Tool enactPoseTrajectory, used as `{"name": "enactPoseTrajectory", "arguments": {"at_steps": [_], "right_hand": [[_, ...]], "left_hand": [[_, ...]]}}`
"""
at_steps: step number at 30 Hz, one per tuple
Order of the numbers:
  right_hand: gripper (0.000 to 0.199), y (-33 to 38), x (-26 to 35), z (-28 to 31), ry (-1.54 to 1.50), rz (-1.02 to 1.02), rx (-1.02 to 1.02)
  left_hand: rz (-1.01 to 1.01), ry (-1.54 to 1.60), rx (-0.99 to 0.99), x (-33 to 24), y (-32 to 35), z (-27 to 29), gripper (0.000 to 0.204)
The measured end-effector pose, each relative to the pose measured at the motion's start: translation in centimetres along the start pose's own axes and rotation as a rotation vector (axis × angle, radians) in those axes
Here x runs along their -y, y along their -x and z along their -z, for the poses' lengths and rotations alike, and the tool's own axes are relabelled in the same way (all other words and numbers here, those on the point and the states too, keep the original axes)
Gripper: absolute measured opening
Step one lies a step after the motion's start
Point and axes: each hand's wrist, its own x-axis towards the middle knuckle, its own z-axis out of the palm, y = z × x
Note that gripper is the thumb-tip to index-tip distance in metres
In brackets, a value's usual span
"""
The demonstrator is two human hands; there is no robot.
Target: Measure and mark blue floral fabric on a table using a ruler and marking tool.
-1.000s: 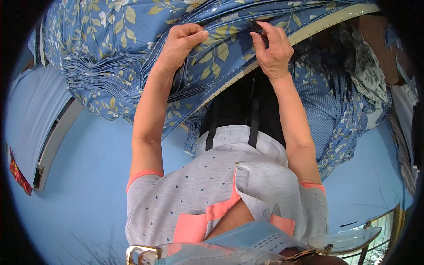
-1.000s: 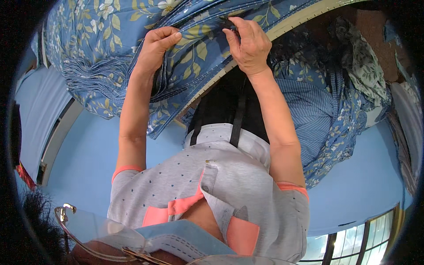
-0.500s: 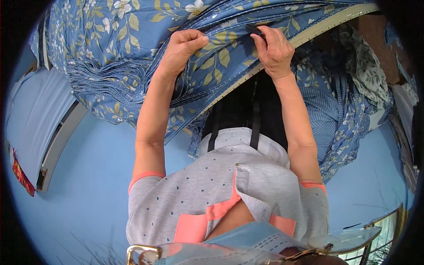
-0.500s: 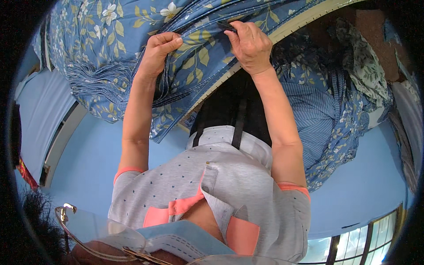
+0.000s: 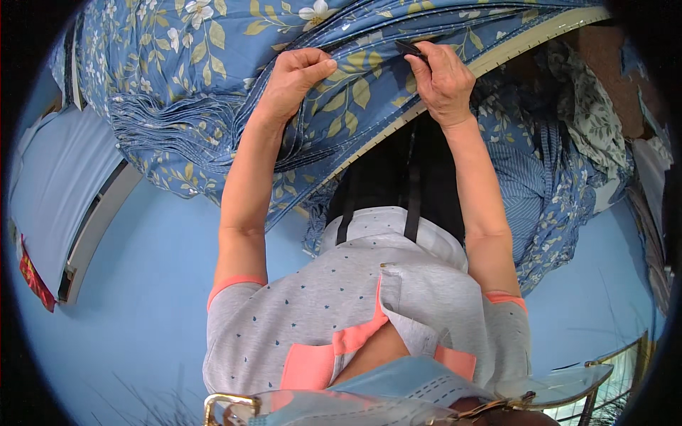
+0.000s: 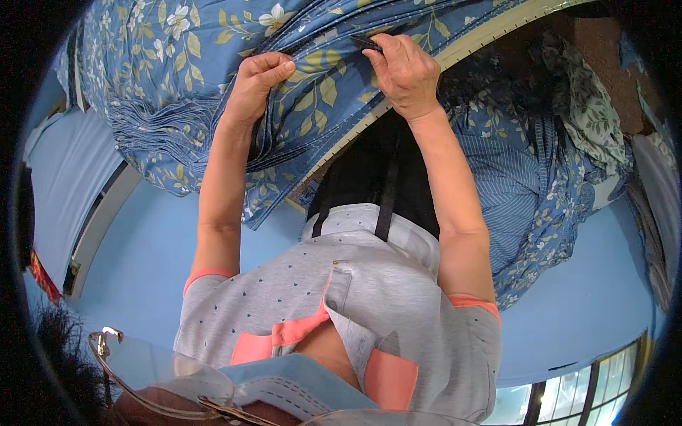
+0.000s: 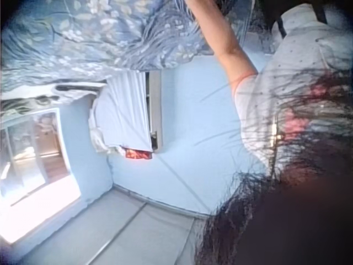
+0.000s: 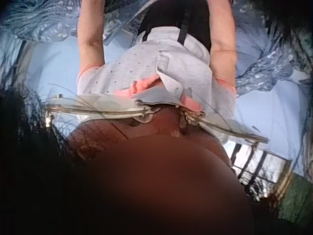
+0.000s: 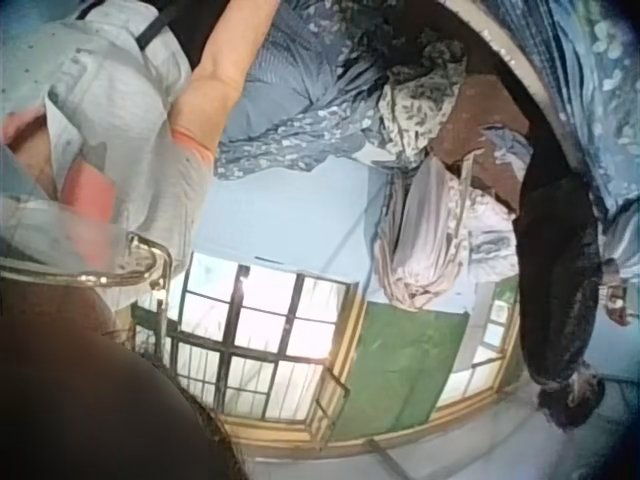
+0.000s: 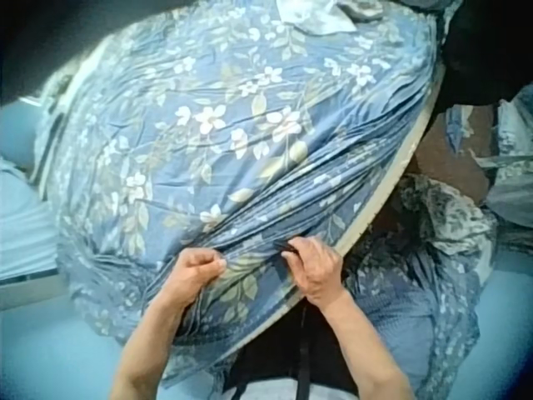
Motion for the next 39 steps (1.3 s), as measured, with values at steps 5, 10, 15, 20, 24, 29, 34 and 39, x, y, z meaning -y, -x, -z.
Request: {"name": "enactPoseTrajectory", "arguments": {"at_steps": [5, 10, 15, 20, 24, 29, 34, 39], "right_hand": [[0.020, -0.2, -0.2, 0.1, -0.017, 0.000, 0.017], [0.017, -0.4, -0.4, 0.3, -0.008, 0.009, 0.035], [0.017, -0.5, -0.9, 0.7, -0.096, 0.010, 0.026], [0.018, -0.3, 1.0, 2.3, -0.280, -0.188, -0.004], [0.024, -1.4, 2.7, 2.0, -0.282, -0.252, 0.023], [0.025, -2.1, 1.1, -0.4, -0.141, -0.143, 0.052], [0.009, -1.8, 1.1, 2.4, -0.452, -0.534, -0.168], [0.013, 4.4, -0.4, 6.5, -0.414, -0.778, 0.167]], "left_hand": [[-0.002, -0.009, 0.018, 0.2, -0.2, 0.2, 0.017], [0.003, 0.002, 0.008, 0.1, -0.1, 0.0, 0.015], [0.023, 0.034, -0.009, -0.3, -0.1, -0.4, 0.014], [0.011, -0.003, -0.015, -0.2, 0.0, -0.2, 0.015], [0.020, -0.042, -0.013, 0.1, 0.0, 0.0, 0.015], [-0.023, -0.076, 0.042, 0.7, -0.6, 0.1, 0.017], [-0.107, -0.158, -0.051, 0.5, 0.0, -0.4, 0.018], [-0.182, -0.444, -0.149, 1.4, 0.7, -0.5, 0.017]]}}
